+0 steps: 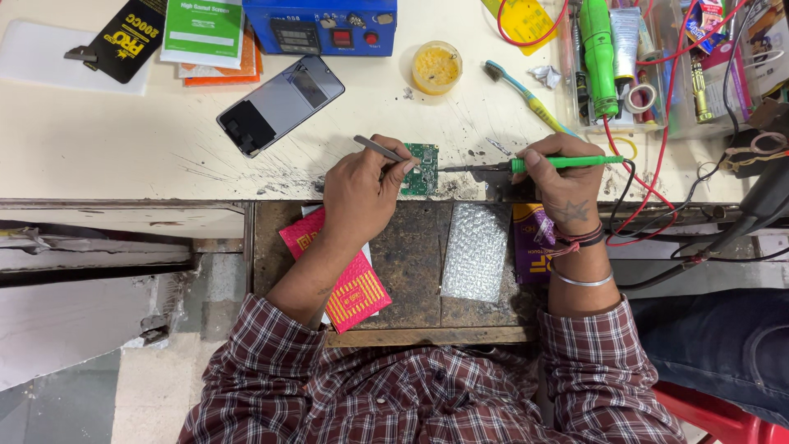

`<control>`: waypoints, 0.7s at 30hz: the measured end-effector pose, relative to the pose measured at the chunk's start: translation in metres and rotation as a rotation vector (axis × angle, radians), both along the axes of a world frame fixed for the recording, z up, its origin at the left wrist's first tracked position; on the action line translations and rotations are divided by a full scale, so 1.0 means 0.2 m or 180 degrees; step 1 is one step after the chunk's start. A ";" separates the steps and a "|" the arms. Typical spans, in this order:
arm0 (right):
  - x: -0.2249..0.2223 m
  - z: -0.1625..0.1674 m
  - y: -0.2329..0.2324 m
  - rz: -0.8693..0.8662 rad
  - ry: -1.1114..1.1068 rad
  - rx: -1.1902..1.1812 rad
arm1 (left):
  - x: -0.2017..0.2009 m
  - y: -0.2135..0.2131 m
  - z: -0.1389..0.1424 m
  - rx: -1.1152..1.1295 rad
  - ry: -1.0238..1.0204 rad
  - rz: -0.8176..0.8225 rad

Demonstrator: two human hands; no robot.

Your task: The person holds a green circuit board steady with a metal tool in one hand and solders components on the board with a soldering iron in the other hand, working along the board's edge. At the end they set the soldering iron aside and lift the board with the tool.

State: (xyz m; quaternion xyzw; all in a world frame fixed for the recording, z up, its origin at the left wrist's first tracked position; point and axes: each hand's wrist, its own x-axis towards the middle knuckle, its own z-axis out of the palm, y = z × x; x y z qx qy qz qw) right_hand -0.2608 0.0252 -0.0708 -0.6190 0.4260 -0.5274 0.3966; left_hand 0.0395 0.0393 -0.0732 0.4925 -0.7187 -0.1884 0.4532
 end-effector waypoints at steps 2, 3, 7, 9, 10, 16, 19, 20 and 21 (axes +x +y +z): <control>0.00 0.00 0.00 -0.0015 0.0008 -0.0046 | 0.00 -0.01 0.00 -0.0031 0.0006 -0.0013; 0.00 0.00 0.00 -0.0043 0.0037 -0.0078 | 0.00 -0.01 0.00 -0.0048 0.0019 -0.0025; -0.01 0.01 0.00 -0.0038 0.0115 0.0037 | 0.00 -0.01 0.00 -0.0040 0.0027 -0.0049; 0.00 0.01 0.00 -0.0049 0.0047 0.0010 | 0.00 0.00 0.00 -0.0074 0.0013 -0.0023; 0.00 0.01 0.00 -0.0055 0.0012 -0.0011 | 0.00 0.00 0.00 -0.0099 0.0007 -0.0010; 0.00 0.02 0.01 0.0065 0.0024 -0.0037 | 0.00 0.00 0.01 0.0058 -0.0019 -0.0044; 0.00 0.01 0.01 -0.0070 0.0032 -0.0018 | 0.00 0.01 0.01 -0.0032 -0.0012 0.0009; -0.01 0.02 0.01 -0.0019 -0.0010 -0.0030 | 0.00 0.01 0.01 -0.0057 0.0004 -0.0002; -0.01 0.02 0.01 0.0036 -0.0052 -0.0032 | 0.00 0.01 0.01 -0.0072 0.0019 -0.0009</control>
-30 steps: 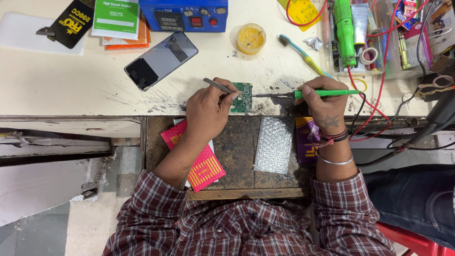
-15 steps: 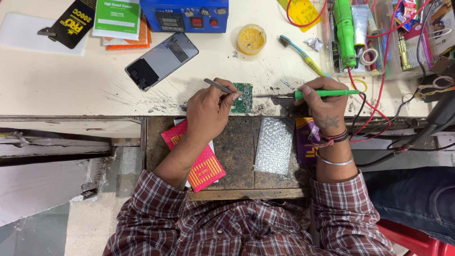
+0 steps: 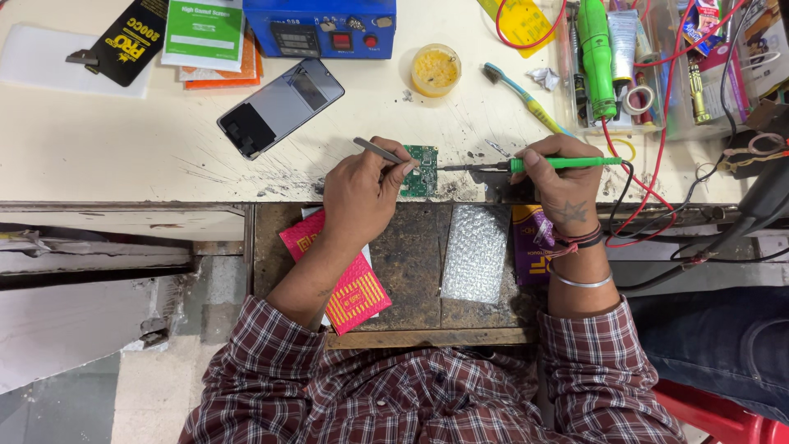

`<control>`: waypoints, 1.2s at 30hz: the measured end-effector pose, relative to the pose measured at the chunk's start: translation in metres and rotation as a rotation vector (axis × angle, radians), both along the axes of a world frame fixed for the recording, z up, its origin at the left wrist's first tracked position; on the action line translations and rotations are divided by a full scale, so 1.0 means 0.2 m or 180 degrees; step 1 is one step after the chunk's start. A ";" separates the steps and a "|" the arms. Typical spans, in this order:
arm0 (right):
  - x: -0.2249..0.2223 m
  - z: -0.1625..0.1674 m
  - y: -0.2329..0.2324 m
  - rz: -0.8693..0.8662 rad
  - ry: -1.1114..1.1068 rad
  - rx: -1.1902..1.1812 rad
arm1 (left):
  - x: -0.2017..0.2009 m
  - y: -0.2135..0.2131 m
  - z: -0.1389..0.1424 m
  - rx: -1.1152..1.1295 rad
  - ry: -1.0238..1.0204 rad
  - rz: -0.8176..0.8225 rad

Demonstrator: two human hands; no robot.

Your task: The person holds a green circuit board steady with a metal tool in one hand and solders components on the board with a soldering iron in the other hand, working along the board's edge. At the end they set the soldering iron aside and lift the board with the tool.

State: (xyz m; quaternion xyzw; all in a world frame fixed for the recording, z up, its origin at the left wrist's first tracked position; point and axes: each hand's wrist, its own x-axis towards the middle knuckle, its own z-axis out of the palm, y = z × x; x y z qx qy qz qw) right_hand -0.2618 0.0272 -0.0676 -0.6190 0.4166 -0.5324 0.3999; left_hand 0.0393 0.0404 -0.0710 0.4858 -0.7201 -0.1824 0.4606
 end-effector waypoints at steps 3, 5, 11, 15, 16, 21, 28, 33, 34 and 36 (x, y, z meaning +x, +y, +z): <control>0.01 0.00 0.01 -0.0015 0.0032 0.0015 | 0.01 0.01 0.00 0.0046 -0.0048 -0.0011; 0.01 0.00 0.00 -0.0063 0.0073 -0.0014 | 0.01 0.00 0.00 0.0063 -0.0059 -0.0008; 0.01 -0.01 0.00 -0.0031 0.0037 0.0001 | 0.01 0.00 0.00 0.0038 0.0015 0.0001; 0.02 -0.05 -0.02 -0.0110 0.0054 -0.0044 | 0.02 -0.01 -0.03 0.0017 0.0016 0.0006; 0.02 -0.06 -0.03 -0.0114 0.0071 -0.0077 | 0.02 -0.03 -0.04 -0.0005 0.0032 0.0017; 0.03 -0.13 -0.06 -0.0094 0.0014 -0.0039 | 0.03 -0.06 -0.12 0.0031 -0.0021 -0.0024; 0.01 -0.20 -0.09 0.0071 -0.0114 -0.0042 | 0.04 -0.09 -0.18 0.0046 -0.0035 -0.0054; 0.01 -0.22 -0.09 -0.0007 -0.0008 -0.0088 | 0.04 -0.10 -0.20 -0.0020 0.0036 -0.0068; 0.01 -0.22 -0.09 -0.0011 0.0016 -0.0078 | 0.04 -0.10 -0.20 -0.0013 0.0036 -0.0076; 0.01 -0.21 -0.09 0.0074 -0.0037 -0.0085 | 0.04 -0.10 -0.20 -0.0020 0.0033 -0.0054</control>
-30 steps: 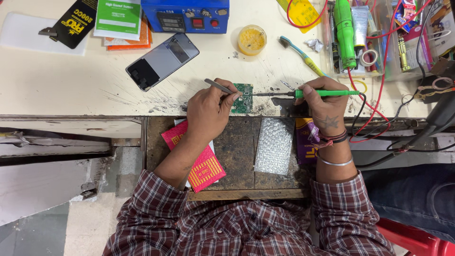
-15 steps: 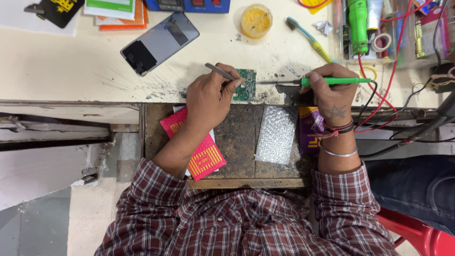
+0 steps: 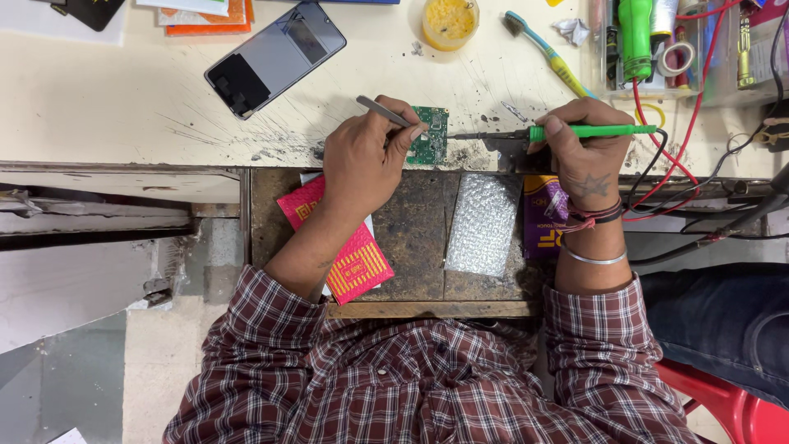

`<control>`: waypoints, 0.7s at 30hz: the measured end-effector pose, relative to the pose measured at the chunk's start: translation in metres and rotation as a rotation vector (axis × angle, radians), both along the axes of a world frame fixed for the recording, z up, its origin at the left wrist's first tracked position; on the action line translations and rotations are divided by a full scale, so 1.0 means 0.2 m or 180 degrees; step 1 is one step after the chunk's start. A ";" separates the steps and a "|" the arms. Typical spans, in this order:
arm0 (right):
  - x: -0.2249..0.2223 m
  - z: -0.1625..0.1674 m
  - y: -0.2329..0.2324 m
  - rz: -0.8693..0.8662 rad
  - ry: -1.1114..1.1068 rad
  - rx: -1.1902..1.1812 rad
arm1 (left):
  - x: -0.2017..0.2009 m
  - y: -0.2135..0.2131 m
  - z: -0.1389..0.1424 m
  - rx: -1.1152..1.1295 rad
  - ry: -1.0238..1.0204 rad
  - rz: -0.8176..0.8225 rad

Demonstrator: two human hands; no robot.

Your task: The person holds a green circuit board steady with a metal tool in one hand and solders components on the board with a soldering iron in the other hand, working along the board's edge. At the end they set the soldering iron aside and lift the board with the tool.

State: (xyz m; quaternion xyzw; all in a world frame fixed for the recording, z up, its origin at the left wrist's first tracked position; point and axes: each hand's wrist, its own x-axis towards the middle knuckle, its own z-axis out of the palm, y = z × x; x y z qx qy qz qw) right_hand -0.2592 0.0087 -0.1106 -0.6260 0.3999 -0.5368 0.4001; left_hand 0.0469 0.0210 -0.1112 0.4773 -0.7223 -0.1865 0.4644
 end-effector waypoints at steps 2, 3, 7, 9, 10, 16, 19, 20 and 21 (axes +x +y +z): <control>0.00 0.00 0.00 0.0017 -0.0044 -0.0003 | 0.00 0.00 0.00 -0.0005 -0.0007 0.0011; 0.01 0.00 0.00 -0.0007 -0.0061 -0.0002 | 0.00 0.00 0.00 -0.0004 -0.0013 0.0011; 0.00 0.01 0.00 -0.0004 0.0019 0.0010 | 0.00 0.00 0.00 -0.0003 -0.0026 0.0004; 0.00 0.01 0.00 -0.0011 0.0053 0.0029 | 0.00 0.00 0.00 -0.0020 0.0005 -0.0003; 0.00 0.01 0.00 -0.0014 0.0068 0.0034 | 0.00 0.00 0.00 -0.0033 0.0020 -0.0006; 0.01 0.03 0.00 -0.0006 0.0097 0.0013 | 0.00 -0.01 0.01 0.0105 -0.0061 -0.0007; 0.01 0.05 0.01 -0.0026 0.0130 0.0007 | 0.00 0.00 0.02 -0.0030 0.0021 -0.0044; 0.01 0.06 0.01 -0.0058 0.0111 -0.0005 | 0.00 0.00 0.03 -0.0027 -0.0001 -0.0023; 0.01 0.06 0.01 -0.0092 0.0094 -0.0011 | 0.00 0.01 0.03 -0.0018 -0.0021 -0.0006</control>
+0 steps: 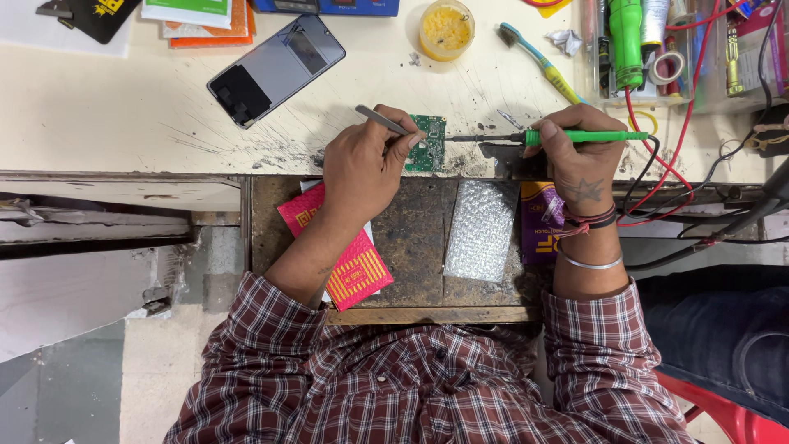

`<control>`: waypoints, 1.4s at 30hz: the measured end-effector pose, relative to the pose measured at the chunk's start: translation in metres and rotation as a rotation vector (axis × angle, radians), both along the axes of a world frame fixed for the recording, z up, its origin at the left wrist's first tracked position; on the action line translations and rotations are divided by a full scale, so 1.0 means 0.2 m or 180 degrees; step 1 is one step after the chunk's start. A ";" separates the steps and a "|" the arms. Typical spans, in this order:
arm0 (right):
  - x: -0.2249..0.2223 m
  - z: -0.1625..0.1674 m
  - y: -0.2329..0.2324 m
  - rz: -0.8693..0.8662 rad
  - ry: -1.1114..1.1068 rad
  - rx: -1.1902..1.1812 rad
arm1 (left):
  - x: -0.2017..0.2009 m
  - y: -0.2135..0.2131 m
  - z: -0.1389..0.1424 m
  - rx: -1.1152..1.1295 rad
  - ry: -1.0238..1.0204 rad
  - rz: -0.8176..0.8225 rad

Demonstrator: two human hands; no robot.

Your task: The person holds a green circuit board steady with a metal tool in one hand and solders components on the board with a soldering iron in the other hand, working along the board's edge. At the end they set the soldering iron aside and lift the board with the tool.

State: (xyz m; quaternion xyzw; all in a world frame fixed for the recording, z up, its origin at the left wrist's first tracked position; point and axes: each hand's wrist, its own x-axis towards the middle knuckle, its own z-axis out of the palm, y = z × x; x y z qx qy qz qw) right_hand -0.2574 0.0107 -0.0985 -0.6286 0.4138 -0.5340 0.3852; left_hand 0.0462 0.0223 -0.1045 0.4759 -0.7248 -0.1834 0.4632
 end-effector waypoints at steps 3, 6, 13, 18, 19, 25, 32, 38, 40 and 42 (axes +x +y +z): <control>0.00 0.02 0.01 -0.0064 0.0127 0.0077 | 0.00 0.00 0.01 0.0048 -0.0045 0.0037; 0.00 0.03 0.01 -0.0032 0.0045 0.0095 | -0.01 0.01 0.02 0.0049 -0.0031 0.0033; 0.00 0.05 0.01 -0.0027 0.0079 0.0073 | -0.01 0.01 0.05 0.0070 -0.0037 0.0047; -0.01 0.05 0.01 -0.0030 -0.0089 0.0068 | -0.02 0.01 0.05 0.0010 -0.0024 0.0046; -0.01 0.05 0.01 -0.0022 -0.0046 0.0044 | -0.02 0.01 0.05 0.0004 -0.0010 0.0038; 0.00 0.05 0.00 -0.0050 -0.0165 0.0071 | -0.02 0.00 0.05 0.0130 -0.0074 0.0040; -0.02 0.07 0.01 -0.0073 -0.0016 0.0112 | -0.03 0.01 0.06 0.0080 -0.0056 0.0040; -0.03 0.07 0.01 -0.0032 0.0041 0.0075 | -0.03 0.01 0.07 0.0028 -0.0002 0.0016; -0.03 0.07 0.01 -0.0076 -0.0015 0.0108 | -0.04 0.01 0.07 0.0077 -0.0034 0.0036; -0.03 0.07 0.02 -0.0073 -0.0037 0.0096 | -0.04 0.01 0.07 0.0042 -0.0003 0.0028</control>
